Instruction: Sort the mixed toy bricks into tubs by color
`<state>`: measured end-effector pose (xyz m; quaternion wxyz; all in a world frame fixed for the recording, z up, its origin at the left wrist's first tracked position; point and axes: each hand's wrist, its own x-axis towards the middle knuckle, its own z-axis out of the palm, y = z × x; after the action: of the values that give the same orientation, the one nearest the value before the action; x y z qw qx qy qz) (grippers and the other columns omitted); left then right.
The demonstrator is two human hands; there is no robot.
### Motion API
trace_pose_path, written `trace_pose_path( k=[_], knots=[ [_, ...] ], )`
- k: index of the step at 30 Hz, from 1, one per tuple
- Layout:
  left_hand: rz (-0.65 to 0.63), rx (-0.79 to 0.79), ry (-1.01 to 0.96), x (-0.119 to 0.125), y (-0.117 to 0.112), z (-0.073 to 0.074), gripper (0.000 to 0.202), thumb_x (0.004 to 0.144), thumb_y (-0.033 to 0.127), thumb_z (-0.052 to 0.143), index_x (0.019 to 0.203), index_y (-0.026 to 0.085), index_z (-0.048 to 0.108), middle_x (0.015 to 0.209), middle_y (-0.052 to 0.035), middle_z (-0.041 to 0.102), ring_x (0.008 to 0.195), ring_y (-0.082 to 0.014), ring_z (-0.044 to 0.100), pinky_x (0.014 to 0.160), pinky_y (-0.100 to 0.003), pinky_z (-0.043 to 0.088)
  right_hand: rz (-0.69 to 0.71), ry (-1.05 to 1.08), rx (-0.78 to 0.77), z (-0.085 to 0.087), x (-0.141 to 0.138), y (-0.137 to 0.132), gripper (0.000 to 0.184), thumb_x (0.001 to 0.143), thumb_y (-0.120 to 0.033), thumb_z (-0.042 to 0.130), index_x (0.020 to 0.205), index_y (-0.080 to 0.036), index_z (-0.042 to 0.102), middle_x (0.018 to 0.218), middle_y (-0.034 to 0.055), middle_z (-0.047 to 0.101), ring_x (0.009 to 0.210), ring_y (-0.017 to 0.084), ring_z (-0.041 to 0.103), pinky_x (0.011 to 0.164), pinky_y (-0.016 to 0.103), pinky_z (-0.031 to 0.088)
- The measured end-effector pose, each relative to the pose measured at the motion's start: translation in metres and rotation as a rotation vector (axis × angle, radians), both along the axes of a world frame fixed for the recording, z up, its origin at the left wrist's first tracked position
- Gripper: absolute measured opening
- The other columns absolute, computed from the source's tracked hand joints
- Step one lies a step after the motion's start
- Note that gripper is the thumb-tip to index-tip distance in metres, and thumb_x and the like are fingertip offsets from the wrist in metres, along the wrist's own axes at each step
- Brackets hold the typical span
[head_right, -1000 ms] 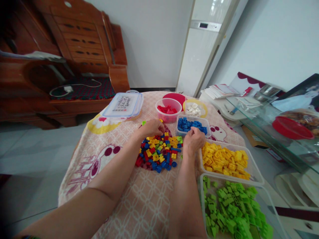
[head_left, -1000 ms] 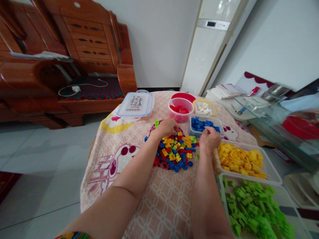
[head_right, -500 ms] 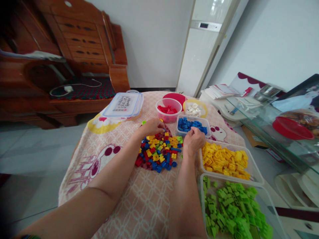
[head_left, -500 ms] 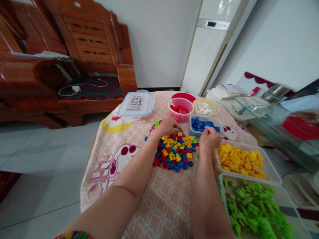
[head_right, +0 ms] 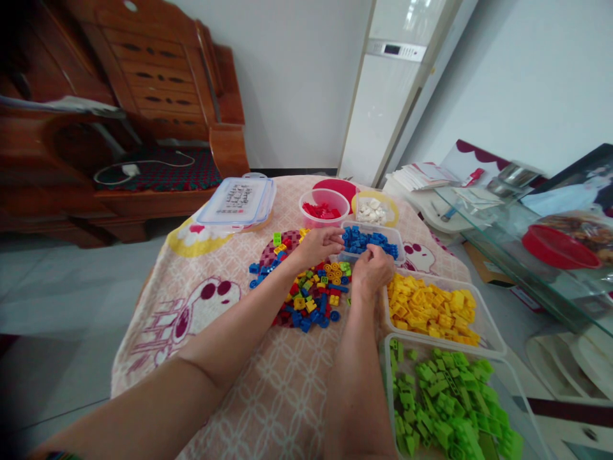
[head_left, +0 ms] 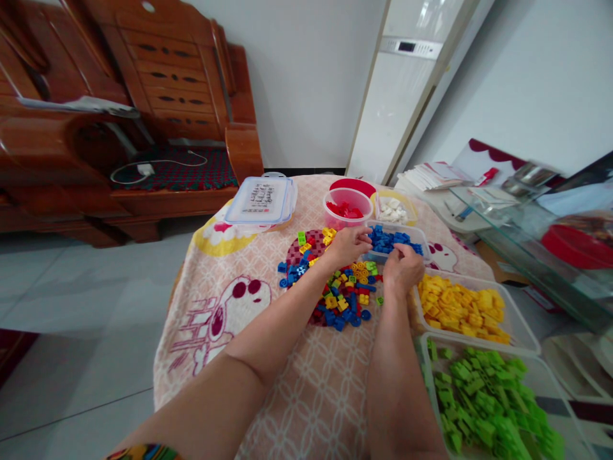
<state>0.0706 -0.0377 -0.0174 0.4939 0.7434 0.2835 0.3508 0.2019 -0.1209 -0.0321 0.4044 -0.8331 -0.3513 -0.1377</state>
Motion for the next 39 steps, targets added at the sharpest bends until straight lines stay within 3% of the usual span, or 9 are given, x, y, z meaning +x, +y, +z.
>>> trace_pose_path(
  k=[6, 12, 25, 39],
  knots=[
    [-0.091, 0.254, 0.433, -0.032, 0.004, 0.023, 0.017, 0.074, 0.012, 0.065, 0.086, 0.013, 0.078, 0.077, -0.0039, 0.076, 0.072, -0.0147, 0.069, 0.071, -0.022, 0.053, 0.005, -0.005, 0.003, 0.0, 0.0, -0.001, 0.034, 0.08, -0.021, 0.051, 0.096, -0.016, 0.08, 0.086, 0.0142, 0.075, 0.081, 0.027, 0.061, 0.079, 0.036, 0.043],
    [-0.282, 0.391, 0.725, -0.032, -0.001, 0.024, 0.025, 0.065, 0.008, 0.073, 0.087, 0.017, 0.081, 0.081, -0.0034, 0.078, 0.074, -0.0165, 0.07, 0.069, -0.022, 0.049, 0.006, 0.005, -0.003, -0.001, 0.001, -0.001, 0.033, 0.08, -0.021, 0.052, 0.097, -0.015, 0.08, 0.088, 0.0154, 0.075, 0.082, 0.027, 0.061, 0.08, 0.037, 0.043],
    [-0.364, 0.446, 0.723, -0.03, -0.006, 0.023, 0.023, 0.063, 0.004, 0.073, 0.082, 0.015, 0.077, 0.079, -0.0015, 0.075, 0.071, -0.0142, 0.065, 0.062, -0.021, 0.042, 0.001, -0.008, 0.001, -0.003, 0.002, 0.0, 0.034, 0.08, -0.021, 0.052, 0.097, -0.017, 0.081, 0.084, 0.0141, 0.074, 0.079, 0.026, 0.061, 0.078, 0.036, 0.043],
    [-0.384, 0.347, 0.674, -0.027, -0.005, 0.017, 0.013, 0.061, 0.006, 0.074, 0.07, 0.016, 0.072, 0.069, 0.0015, 0.07, 0.063, -0.0119, 0.06, 0.059, -0.021, 0.039, 0.004, -0.005, 0.004, -0.003, 0.001, 0.0, 0.033, 0.08, -0.022, 0.052, 0.096, -0.017, 0.081, 0.086, 0.0144, 0.075, 0.081, 0.027, 0.061, 0.079, 0.037, 0.043]
  ],
)
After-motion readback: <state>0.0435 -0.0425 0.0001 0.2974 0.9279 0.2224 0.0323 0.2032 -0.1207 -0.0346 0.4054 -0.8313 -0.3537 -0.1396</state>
